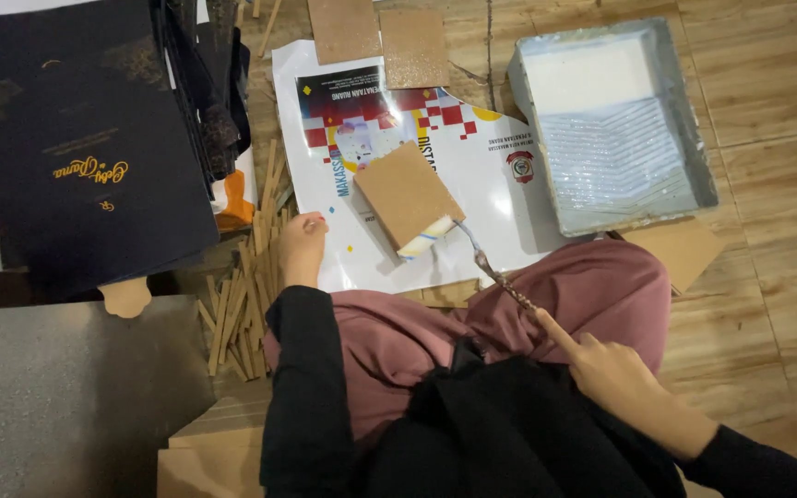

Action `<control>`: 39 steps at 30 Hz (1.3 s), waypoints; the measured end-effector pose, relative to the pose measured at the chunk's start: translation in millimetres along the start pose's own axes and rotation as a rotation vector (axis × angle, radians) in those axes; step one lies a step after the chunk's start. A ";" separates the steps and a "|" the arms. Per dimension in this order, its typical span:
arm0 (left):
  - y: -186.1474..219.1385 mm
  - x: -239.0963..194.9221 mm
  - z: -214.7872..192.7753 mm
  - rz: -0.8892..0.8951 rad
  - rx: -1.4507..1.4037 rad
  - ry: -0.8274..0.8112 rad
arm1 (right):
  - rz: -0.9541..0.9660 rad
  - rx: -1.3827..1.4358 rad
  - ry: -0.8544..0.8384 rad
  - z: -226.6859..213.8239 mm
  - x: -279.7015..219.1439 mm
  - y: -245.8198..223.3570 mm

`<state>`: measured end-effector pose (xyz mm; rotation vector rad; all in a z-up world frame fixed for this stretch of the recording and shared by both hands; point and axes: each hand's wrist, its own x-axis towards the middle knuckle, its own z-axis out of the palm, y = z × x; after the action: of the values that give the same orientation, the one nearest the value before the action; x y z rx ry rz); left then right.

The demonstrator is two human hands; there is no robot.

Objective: Applying adhesive to small cardboard pieces using a paint roller and placing them onto a larger sheet.

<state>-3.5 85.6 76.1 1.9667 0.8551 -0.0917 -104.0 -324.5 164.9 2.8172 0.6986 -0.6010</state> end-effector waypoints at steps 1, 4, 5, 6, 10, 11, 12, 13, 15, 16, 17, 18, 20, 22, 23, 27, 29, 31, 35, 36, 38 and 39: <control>-2.7 -0.9 6.4 -0.001 0.001 -0.002 | 0.001 0.001 -0.002 -5.7 6.0 -5.3; -3.2 -7.4 21.6 0.011 -0.373 -0.062 | -0.051 0.070 0.038 -18.7 30.0 -18.4; -1.2 -12.9 23.2 0.011 -0.334 -0.052 | -0.084 0.035 0.092 -18.9 40.6 -23.6; 0.7 -18.4 24.7 0.012 -0.295 -0.043 | -0.117 0.000 0.146 -19.0 51.2 -28.9; 4.1 -20.5 15.9 -0.017 -0.256 -0.025 | -0.155 -0.095 0.312 -12.0 46.0 -27.9; 4.0 -18.4 17.3 -0.033 -0.282 -0.001 | -0.113 -0.021 0.203 -8.4 37.6 -23.5; 4.1 -16.2 19.1 -0.050 -0.308 0.024 | -0.071 0.053 0.093 -4.7 29.4 -18.7; 1.4 -13.5 21.7 -0.049 -0.308 0.019 | -0.067 0.053 0.092 1.4 18.4 -14.4; -3.8 -8.2 27.7 0.016 -0.370 0.010 | 0.008 0.077 0.035 13.6 -3.8 -6.0; -2.3 -11.4 28.0 0.017 -0.370 0.004 | 0.013 0.077 0.034 5.0 -12.3 -1.4; 0.4 -13.2 26.7 0.016 -0.346 0.001 | 0.074 0.157 -0.126 -3.6 -18.8 2.7; 3.1 -15.1 25.2 0.014 -0.323 -0.001 | 0.134 0.236 -0.285 -12.3 -25.6 6.8; 8.2 -19.7 23.3 0.021 -0.290 -0.007 | 0.173 0.240 -0.299 -28.7 -30.7 11.2; 9.7 -22.2 25.0 0.024 -0.257 -0.013 | 0.210 0.243 -0.316 -38.9 -30.0 15.9; 9.7 -21.7 28.2 0.021 -0.135 -0.047 | 0.233 0.262 -0.248 -40.6 -26.7 18.4; -11.1 -8.3 55.8 0.159 0.114 -0.134 | 0.211 0.370 -0.139 -52.1 -7.8 20.5; -9.1 -9.0 63.5 0.151 0.166 -0.170 | 0.166 0.308 -0.118 -36.6 3.2 21.4; -8.0 -8.5 69.7 0.136 0.220 -0.212 | 0.122 0.248 -0.104 -28.5 16.5 18.9; -19.8 3.9 87.7 0.044 0.484 -0.349 | 0.151 0.109 -0.215 -37.7 54.4 6.7; -26.8 8.8 93.4 0.039 0.502 -0.350 | 0.131 0.101 -0.177 -42.8 65.6 3.0; -24.9 8.7 92.3 0.038 0.494 -0.344 | 0.108 0.114 -0.141 -31.7 93.5 5.3; -23.8 8.4 92.0 0.037 0.481 -0.338 | 0.085 0.122 -0.104 -26.3 107.4 6.7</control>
<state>13.7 24.0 5.3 2.3174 0.6079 -0.6407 -5.0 -279.5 143.6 2.8838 0.5379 -0.7935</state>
